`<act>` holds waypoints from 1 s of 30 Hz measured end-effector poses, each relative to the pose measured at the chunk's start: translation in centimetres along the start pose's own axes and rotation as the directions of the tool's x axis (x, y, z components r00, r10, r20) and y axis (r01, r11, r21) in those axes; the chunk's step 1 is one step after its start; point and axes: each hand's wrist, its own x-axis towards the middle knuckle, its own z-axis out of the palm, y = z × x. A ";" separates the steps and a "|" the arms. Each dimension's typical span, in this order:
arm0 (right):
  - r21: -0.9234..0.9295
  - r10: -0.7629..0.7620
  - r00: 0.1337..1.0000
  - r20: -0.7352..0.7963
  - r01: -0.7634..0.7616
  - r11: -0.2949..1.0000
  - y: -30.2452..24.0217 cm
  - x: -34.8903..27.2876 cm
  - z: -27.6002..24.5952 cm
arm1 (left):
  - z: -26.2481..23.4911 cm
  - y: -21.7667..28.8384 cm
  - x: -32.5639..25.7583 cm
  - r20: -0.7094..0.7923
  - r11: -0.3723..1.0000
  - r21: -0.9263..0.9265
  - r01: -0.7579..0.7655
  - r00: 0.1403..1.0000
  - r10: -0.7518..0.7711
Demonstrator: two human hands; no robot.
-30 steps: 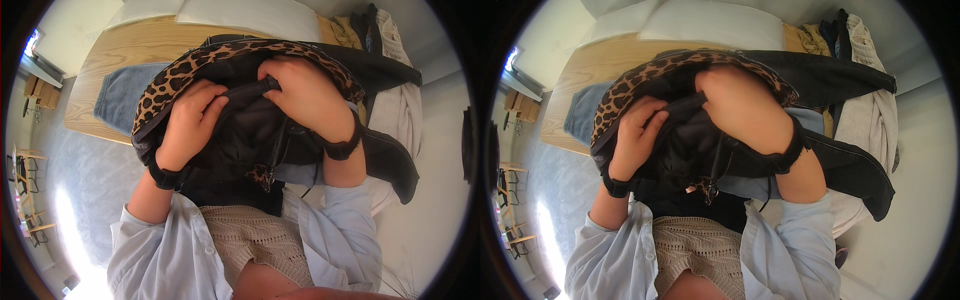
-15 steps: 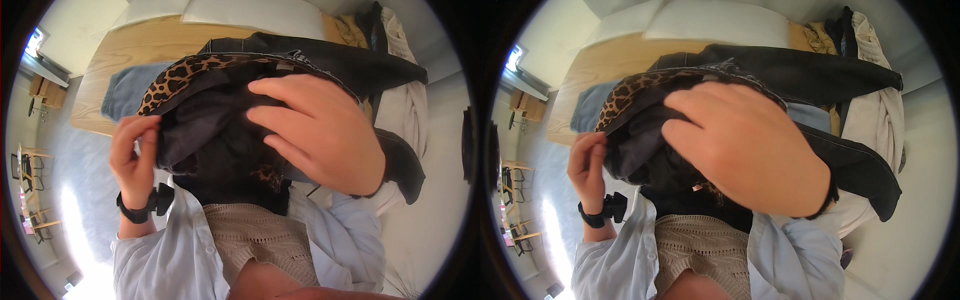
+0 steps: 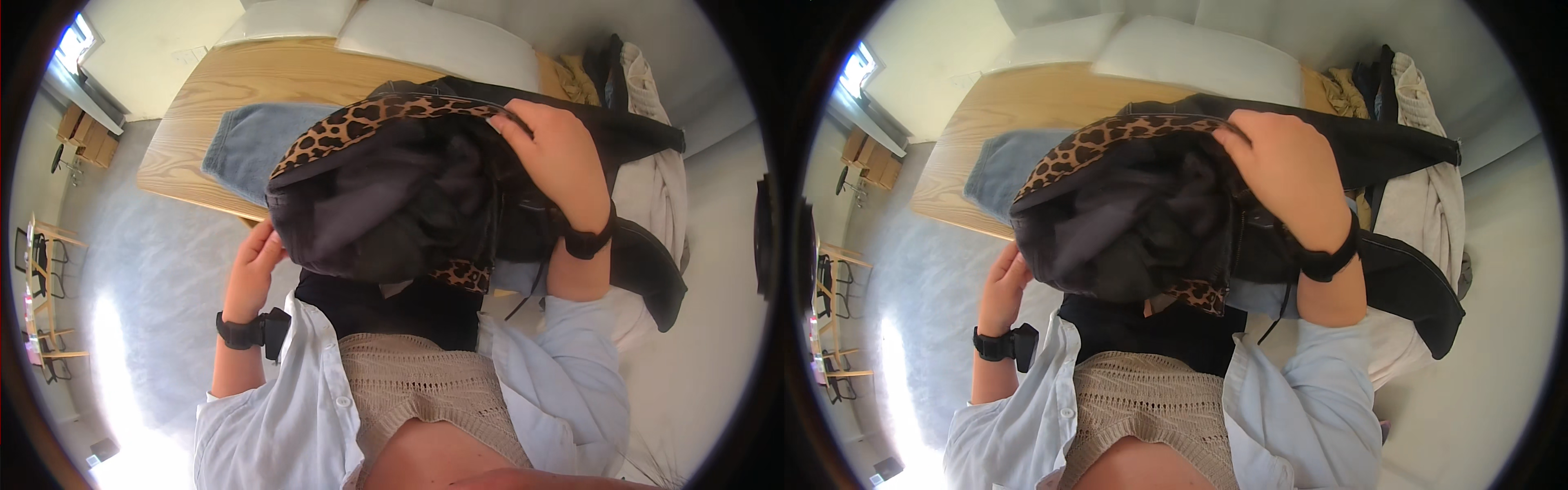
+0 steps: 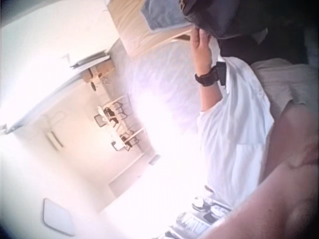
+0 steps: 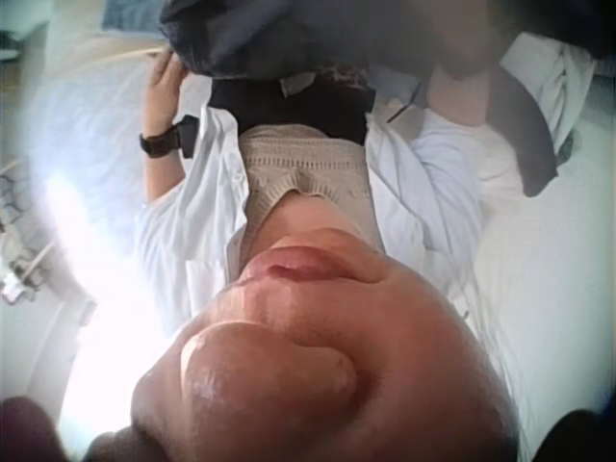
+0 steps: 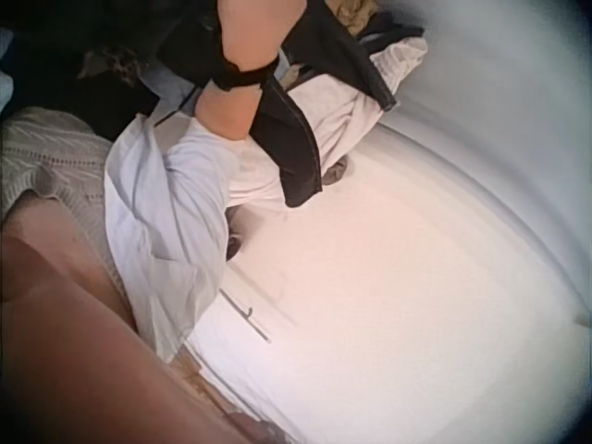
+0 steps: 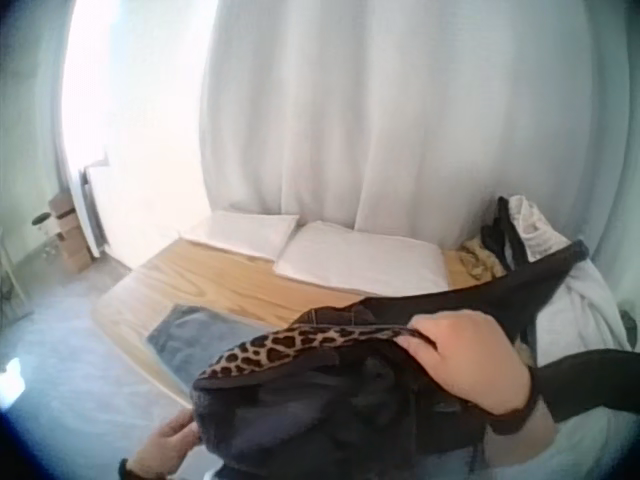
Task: Checking the seams and interior of a pair of black denim pants.
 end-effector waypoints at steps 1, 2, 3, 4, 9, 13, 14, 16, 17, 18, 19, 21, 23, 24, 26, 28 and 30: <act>0.098 0.044 0.999 -0.012 -0.042 0.994 0.2 0.3 -0.3 | 0.2 0.3 0.0 0.030 0.999 -0.030 0.036 0.999 -0.035; 0.195 0.089 0.996 -0.021 -0.083 0.977 0.4 0.6 -0.8 | 0.2 0.8 0.1 0.076 0.998 -0.004 0.065 0.995 -0.065; 0.242 0.087 0.992 -0.091 -0.063 0.968 0.6 0.9 -1.2 | 0.5 1.0 0.1 0.135 0.999 -0.047 -0.027 0.990 0.033; 0.285 0.089 0.983 -0.162 -0.040 0.958 0.7 1.3 -1.8 | 0.9 1.2 0.1 0.149 0.996 -0.065 -0.068 0.986 0.078; 0.656 0.362 0.932 -0.004 -0.271 0.704 1.0 2.5 -4.3 | 1.8 2.2 1.6 0.433 0.993 -0.083 -0.087 0.894 0.115; 0.947 0.301 0.953 -0.033 -0.067 0.315 0.9 3.2 -4.7 | 1.1 3.8 2.4 0.312 0.974 0.011 -0.225 0.927 0.210; 0.964 0.336 0.941 -0.034 -0.059 0.261 0.7 3.6 -4.7 | 0.9 4.3 2.4 0.175 0.962 -0.026 -0.271 0.946 0.272; 0.986 0.260 0.965 -0.035 -0.010 0.169 0.1 4.6 -4.5 | -0.4 5.6 3.2 0.013 0.934 -0.092 -0.345 0.938 0.348; 0.990 0.297 0.954 -0.030 -0.013 0.140 -0.5 4.8 -4.4 | -1.0 6.0 4.0 -0.104 0.918 -0.130 -0.375 0.926 0.364; 0.996 0.164 0.984 -0.070 0.060 0.062 -1.2 4.9 -3.5 | -1.6 6.1 4.8 -0.202 0.878 -0.226 -0.423 0.902 0.382; 0.994 0.135 0.985 -0.108 0.108 0.007 -2.5 5.2 -1.9 | -2.5 6.2 5.7 -0.265 0.809 -0.332 -0.484 0.871 0.413; 0.973 -0.069 0.974 -0.214 0.206 -0.106 -5.7 5.9 1.9 | -4.8 5.9 7.1 -0.294 0.809 -0.497 -0.316 0.938 0.185; 0.971 -0.266 0.957 -0.117 0.167 0.171 -6.4 4.9 2.8 | -7.7 5.6 8.7 -0.153 0.711 -0.702 -0.040 0.984 -0.096; 0.968 -0.303 0.941 -0.153 0.204 0.145 -6.8 4.4 3.6 | -8.3 4.7 8.9 -0.150 0.691 -0.721 -0.048 0.985 -0.089; 0.906 -0.308 0.951 -0.012 0.141 0.399 -5.8 3.8 3.7 | -8.9 2.9 7.6 -0.332 0.702 -0.674 -0.229 0.943 -0.012; 0.830 -0.321 0.942 0.100 0.099 0.548 -4.0 3.1 3.4 | -8.1 1.7 5.7 -0.585 0.845 -0.346 -0.408 0.798 0.146; 0.764 -0.309 0.926 0.216 0.037 0.644 -2.7 2.6 3.6 | -6.2 0.7 3.0 -0.566 0.780 0.247 -0.575 0.568 0.598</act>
